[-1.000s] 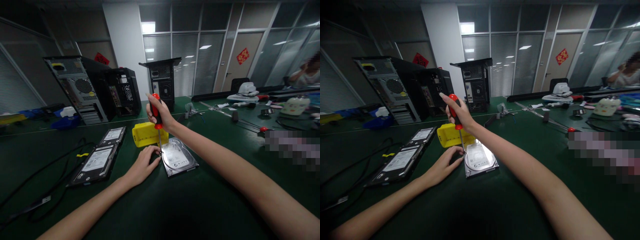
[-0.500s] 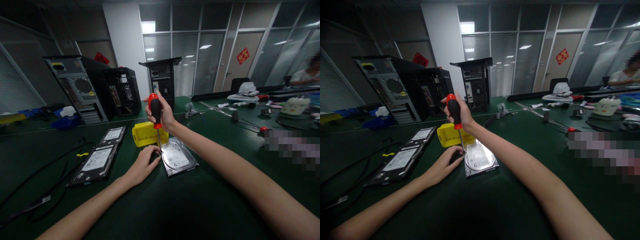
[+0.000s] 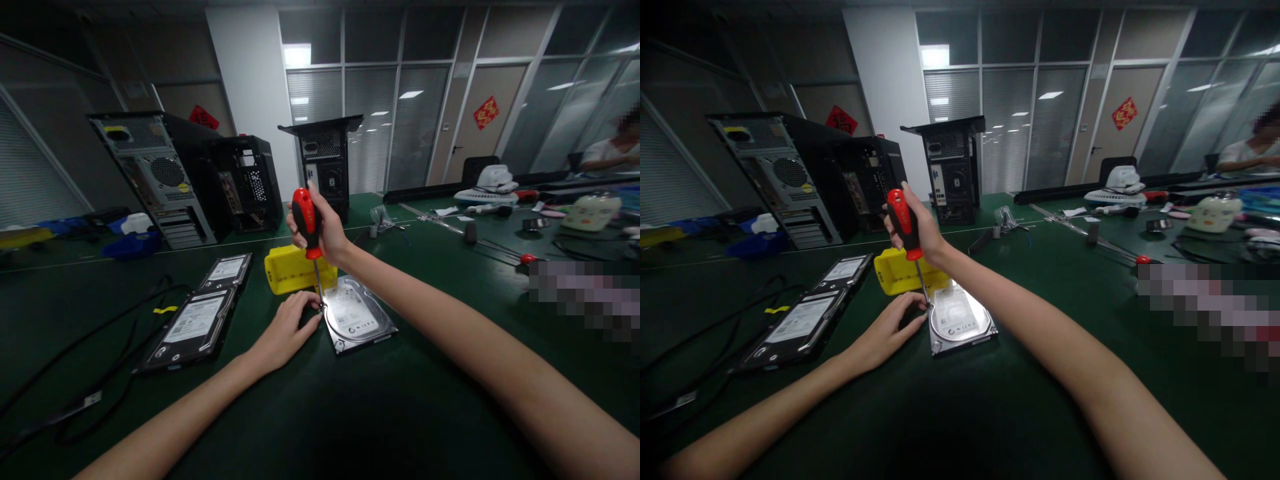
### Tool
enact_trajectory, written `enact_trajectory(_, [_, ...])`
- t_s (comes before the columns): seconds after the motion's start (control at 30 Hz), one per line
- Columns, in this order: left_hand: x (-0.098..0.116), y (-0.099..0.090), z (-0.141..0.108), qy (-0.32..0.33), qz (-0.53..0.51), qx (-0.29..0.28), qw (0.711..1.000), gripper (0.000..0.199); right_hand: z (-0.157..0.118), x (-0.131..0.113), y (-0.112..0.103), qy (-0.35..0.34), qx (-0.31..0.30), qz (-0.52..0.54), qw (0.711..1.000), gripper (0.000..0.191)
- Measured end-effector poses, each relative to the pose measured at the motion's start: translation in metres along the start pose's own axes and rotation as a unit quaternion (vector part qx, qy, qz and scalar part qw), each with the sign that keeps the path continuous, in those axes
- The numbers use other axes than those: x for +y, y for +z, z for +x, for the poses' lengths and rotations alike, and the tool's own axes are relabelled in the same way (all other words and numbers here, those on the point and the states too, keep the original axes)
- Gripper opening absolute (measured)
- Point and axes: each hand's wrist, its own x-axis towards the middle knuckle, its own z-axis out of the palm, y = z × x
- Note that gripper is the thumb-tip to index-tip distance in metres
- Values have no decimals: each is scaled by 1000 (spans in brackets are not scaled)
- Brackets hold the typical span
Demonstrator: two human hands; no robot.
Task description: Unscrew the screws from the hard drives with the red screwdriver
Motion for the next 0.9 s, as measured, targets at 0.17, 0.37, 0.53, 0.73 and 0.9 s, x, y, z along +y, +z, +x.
enact_trajectory(0.17, [2, -1, 0, 1, 2, 4, 1000, 22, -1, -3, -2, 22, -13, 22, 999, 48])
enact_trajectory(0.37, [2, 0, 0, 1, 3, 6, 1000, 20, -3, -2, 3, -21, 3, -47, 999, 36])
enact_trajectory(0.53, [2, 0, 1, -3, 1, 4, 1000, 22, 0, 1, 0, -24, 51, -69, 996, 33])
enact_trajectory(0.73, [4, -2, 0, -9, 1, -1, 1000, 22, 0, 0, -2, -24, 64, -62, 996, 38])
enact_trajectory(0.9, [3, -1, 0, -4, -5, 1, 1000, 21, -1, 1, 0, -34, 58, -65, 996, 32])
